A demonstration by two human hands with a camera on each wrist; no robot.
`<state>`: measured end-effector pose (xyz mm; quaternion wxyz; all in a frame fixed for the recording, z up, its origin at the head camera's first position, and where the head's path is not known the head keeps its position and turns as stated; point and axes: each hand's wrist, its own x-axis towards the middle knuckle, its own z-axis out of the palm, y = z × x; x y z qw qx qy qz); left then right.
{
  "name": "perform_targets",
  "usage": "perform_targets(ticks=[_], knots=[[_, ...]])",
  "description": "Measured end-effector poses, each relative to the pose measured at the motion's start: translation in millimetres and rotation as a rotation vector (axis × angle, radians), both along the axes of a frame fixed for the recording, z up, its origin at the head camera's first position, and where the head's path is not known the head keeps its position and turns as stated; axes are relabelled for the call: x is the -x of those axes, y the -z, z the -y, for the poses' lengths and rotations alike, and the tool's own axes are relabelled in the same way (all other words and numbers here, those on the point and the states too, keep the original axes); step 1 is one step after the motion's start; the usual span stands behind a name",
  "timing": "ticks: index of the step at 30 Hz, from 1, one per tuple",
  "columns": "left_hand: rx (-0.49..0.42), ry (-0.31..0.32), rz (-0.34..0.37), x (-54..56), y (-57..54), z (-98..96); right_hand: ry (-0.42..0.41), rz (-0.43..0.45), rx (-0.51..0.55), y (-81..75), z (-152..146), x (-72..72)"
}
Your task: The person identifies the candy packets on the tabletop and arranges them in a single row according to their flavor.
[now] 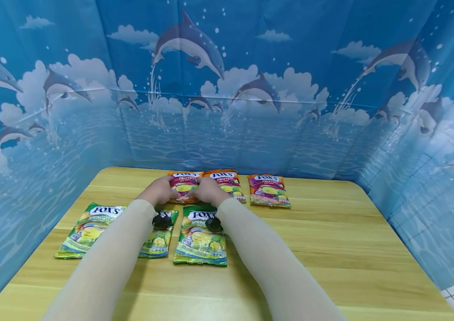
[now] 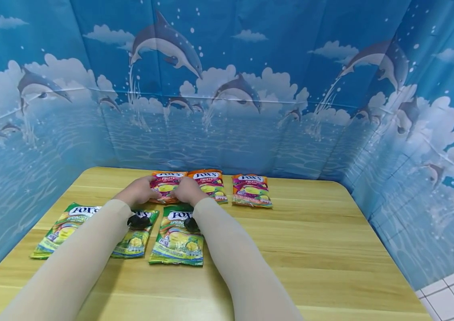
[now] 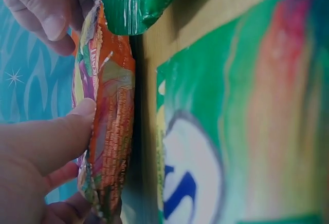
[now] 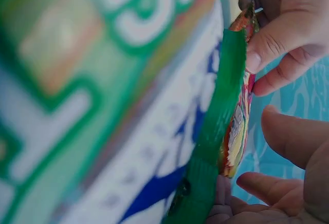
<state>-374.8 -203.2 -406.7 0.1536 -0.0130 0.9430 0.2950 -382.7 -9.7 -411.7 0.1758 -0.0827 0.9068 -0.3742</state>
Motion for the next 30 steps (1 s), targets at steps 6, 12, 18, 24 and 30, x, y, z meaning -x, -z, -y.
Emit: perform_targets(ticks=[6,12,18,24,30], knots=[[-0.077,-0.036,-0.012,1.8,2.8,2.8,0.054,0.037,0.119,0.8,-2.7,0.3],[-0.14,-0.067,-0.008,-3.0,1.3,5.1,0.068,0.048,0.16,0.1,-4.7,-2.4],[-0.148,-0.068,-0.021,-8.7,-2.7,8.6,0.088,0.053,0.196,-0.8,-5.6,-4.5],[-0.198,-0.057,-0.02,-13.4,-6.7,13.2,0.097,0.059,0.204,-3.0,-4.8,-5.9],[-0.256,-0.048,-0.038,-17.8,-11.6,16.3,0.076,0.054,0.237,-5.6,-6.1,-8.6]])
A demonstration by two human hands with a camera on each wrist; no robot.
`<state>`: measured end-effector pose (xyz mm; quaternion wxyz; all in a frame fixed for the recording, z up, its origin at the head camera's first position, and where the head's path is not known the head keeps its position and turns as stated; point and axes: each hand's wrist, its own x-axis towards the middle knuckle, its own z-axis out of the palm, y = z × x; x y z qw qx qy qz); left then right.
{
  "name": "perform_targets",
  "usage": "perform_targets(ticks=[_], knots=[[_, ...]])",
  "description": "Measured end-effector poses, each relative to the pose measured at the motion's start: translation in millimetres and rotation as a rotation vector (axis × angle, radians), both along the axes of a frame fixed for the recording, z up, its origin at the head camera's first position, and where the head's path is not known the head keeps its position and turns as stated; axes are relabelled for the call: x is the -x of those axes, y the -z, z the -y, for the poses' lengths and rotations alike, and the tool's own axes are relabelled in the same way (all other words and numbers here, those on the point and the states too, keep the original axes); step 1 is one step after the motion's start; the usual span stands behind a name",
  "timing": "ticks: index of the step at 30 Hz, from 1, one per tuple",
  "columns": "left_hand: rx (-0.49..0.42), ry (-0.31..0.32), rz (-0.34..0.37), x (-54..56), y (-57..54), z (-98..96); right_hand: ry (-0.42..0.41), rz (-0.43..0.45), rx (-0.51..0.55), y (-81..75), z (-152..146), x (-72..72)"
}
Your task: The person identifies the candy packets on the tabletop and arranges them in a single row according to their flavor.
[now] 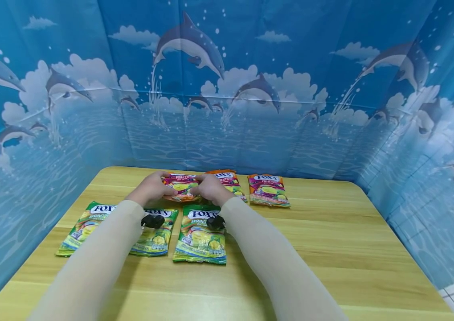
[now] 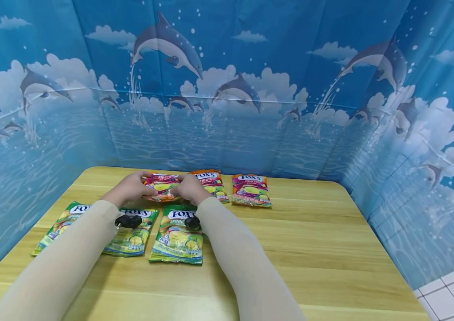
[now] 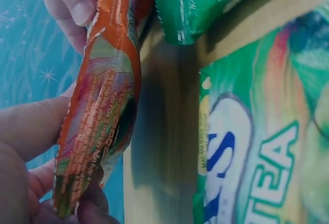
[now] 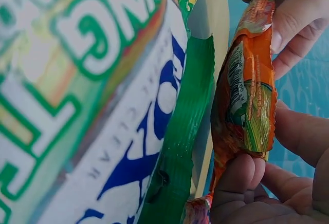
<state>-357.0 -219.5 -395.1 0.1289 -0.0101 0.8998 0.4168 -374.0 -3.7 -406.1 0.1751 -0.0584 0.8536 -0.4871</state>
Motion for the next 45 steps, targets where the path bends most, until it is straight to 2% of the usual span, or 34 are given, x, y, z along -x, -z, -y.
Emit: perform_targets(ticks=[9,13,20,27,30,38,45], knots=[[-0.054,0.012,-0.053,-7.5,-13.9,-0.8,-0.013,-0.019,0.101,-5.7,-4.7,1.6],[-0.087,0.012,-0.07,-10.0,-19.1,-3.2,-0.028,-0.03,0.121,-14.1,-12.7,-3.4],[-0.188,0.024,-0.09,-15.8,-25.5,-13.7,-0.082,-0.081,0.091,-32.2,-39.8,-17.2],[-0.279,0.085,-0.084,-28.1,-31.6,-44.9,-0.122,-0.112,0.03,-48.8,-80.2,-32.5],[-0.283,0.12,-0.087,-33.8,-33.3,-59.9,-0.124,-0.114,0.0,-51.8,-97.2,-39.1],[-0.234,0.184,-0.091,-52.3,-32.3,-103.4,-0.114,-0.176,-0.125,-53.4,-141.2,-62.7],[-0.125,0.218,-0.116,-67.9,-23.8,-137.5,-0.112,-0.218,-0.173,-47.4,-175.9,-84.3]])
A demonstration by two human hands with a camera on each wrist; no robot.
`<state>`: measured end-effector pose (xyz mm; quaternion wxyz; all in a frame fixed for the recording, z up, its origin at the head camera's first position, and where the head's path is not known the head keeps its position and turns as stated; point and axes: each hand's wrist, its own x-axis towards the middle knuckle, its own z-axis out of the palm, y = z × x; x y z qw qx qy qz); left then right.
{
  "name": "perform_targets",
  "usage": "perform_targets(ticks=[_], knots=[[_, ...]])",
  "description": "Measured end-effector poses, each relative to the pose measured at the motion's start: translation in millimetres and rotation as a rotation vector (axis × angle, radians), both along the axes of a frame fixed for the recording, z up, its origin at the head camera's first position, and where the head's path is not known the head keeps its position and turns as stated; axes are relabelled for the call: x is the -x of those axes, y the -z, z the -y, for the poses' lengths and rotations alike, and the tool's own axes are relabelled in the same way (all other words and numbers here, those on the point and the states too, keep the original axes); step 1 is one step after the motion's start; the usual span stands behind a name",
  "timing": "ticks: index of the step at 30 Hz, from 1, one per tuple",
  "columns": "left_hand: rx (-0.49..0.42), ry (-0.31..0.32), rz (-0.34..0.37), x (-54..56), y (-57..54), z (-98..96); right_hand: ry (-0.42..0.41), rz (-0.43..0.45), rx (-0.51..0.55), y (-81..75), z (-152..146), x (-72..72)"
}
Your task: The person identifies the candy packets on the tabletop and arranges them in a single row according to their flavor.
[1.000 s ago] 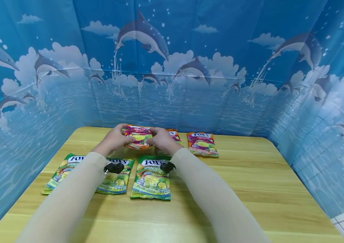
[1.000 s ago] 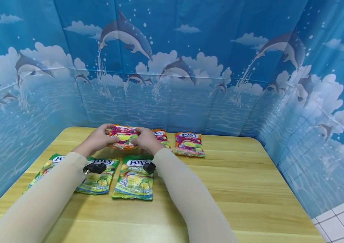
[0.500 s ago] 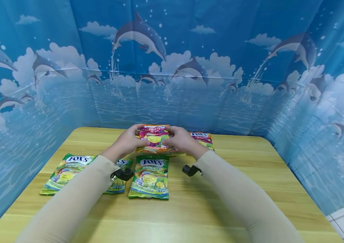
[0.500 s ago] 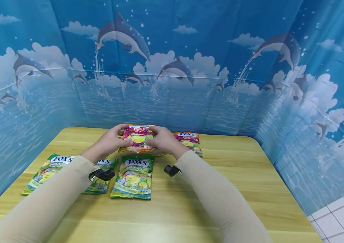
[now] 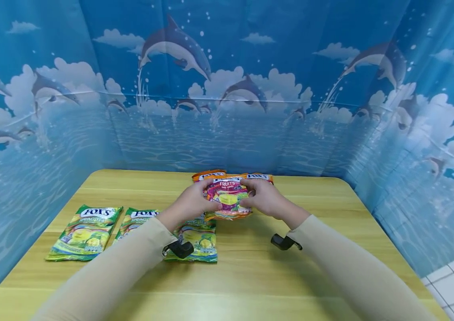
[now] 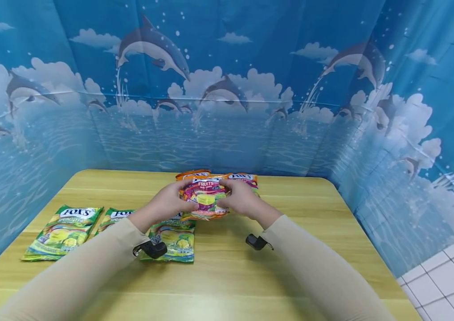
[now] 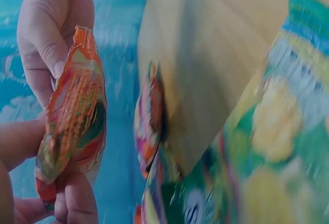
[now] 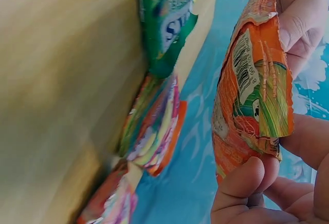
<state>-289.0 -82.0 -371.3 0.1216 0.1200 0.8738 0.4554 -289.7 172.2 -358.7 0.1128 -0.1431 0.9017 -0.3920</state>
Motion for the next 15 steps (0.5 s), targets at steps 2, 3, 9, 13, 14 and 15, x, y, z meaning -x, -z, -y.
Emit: perform_targets(ticks=[2,3,9,13,14,15], knots=[[0.022,0.016,0.002,-3.2,3.4,-7.7,0.005,0.005,-0.01,2.9,-8.4,-6.3],[0.039,0.025,-0.002,-4.9,5.1,-11.4,0.01,0.01,-0.017,4.5,-12.3,-9.4],[0.123,0.11,-0.009,-14.7,15.4,-26.8,0.036,0.046,-0.056,15.3,-29.2,-25.0],[0.175,0.161,-0.044,-20.3,22.1,-34.8,0.06,0.038,-0.09,23.3,-35.3,-32.9],[0.19,0.17,-0.048,-21.7,23.5,-36.5,0.063,0.038,-0.1,25.3,-36.2,-34.7],[0.207,0.178,-0.052,-23.0,24.9,-38.2,0.064,0.034,-0.114,27.7,-37.1,-36.0]])
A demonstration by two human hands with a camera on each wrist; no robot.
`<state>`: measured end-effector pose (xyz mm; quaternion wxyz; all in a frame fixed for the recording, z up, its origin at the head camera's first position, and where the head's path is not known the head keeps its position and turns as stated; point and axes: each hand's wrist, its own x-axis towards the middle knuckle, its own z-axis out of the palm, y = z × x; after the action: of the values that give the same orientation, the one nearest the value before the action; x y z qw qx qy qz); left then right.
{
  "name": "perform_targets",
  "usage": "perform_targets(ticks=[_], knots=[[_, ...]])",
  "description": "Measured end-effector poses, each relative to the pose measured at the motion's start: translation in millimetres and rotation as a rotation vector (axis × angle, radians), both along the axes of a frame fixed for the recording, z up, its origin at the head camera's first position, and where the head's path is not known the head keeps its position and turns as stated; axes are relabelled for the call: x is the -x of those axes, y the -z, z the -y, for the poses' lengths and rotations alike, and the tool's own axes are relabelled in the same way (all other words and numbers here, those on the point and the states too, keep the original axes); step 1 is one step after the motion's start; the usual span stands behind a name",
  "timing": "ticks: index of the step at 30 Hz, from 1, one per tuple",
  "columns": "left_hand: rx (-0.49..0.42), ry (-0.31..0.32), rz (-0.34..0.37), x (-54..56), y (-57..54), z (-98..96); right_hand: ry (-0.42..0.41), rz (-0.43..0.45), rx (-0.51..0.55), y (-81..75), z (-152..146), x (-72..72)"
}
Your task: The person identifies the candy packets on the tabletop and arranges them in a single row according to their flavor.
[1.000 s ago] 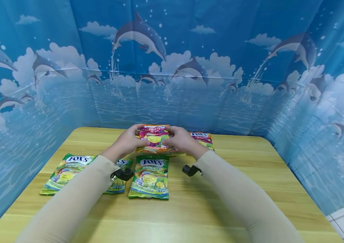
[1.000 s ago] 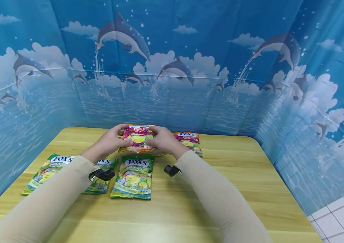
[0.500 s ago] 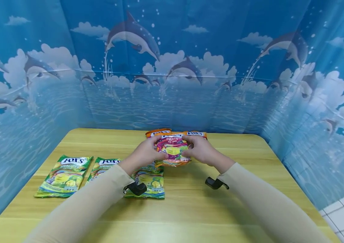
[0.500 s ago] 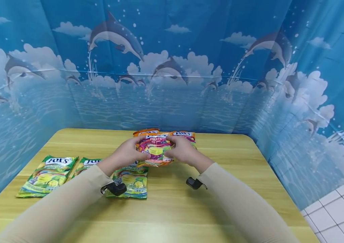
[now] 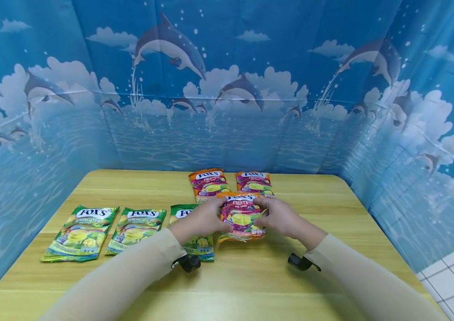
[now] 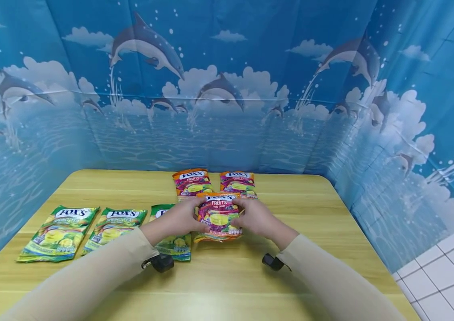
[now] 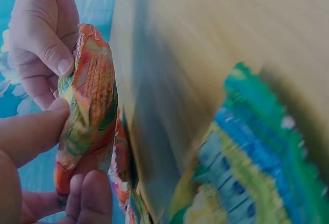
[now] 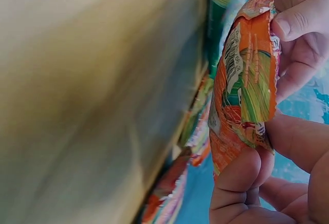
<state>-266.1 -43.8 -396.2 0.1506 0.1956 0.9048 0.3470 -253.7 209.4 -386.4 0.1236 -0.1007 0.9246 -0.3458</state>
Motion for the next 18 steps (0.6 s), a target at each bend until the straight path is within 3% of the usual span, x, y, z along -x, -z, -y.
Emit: perform_targets(ticks=[11,18], knots=[[0.241,0.058,-0.072,-9.3,15.5,-11.1,-0.034,0.011,-0.067,26.6,-3.9,-6.8],[0.323,0.075,-0.092,-11.7,20.8,-11.9,-0.078,0.034,-0.148,32.8,-3.2,-7.6]])
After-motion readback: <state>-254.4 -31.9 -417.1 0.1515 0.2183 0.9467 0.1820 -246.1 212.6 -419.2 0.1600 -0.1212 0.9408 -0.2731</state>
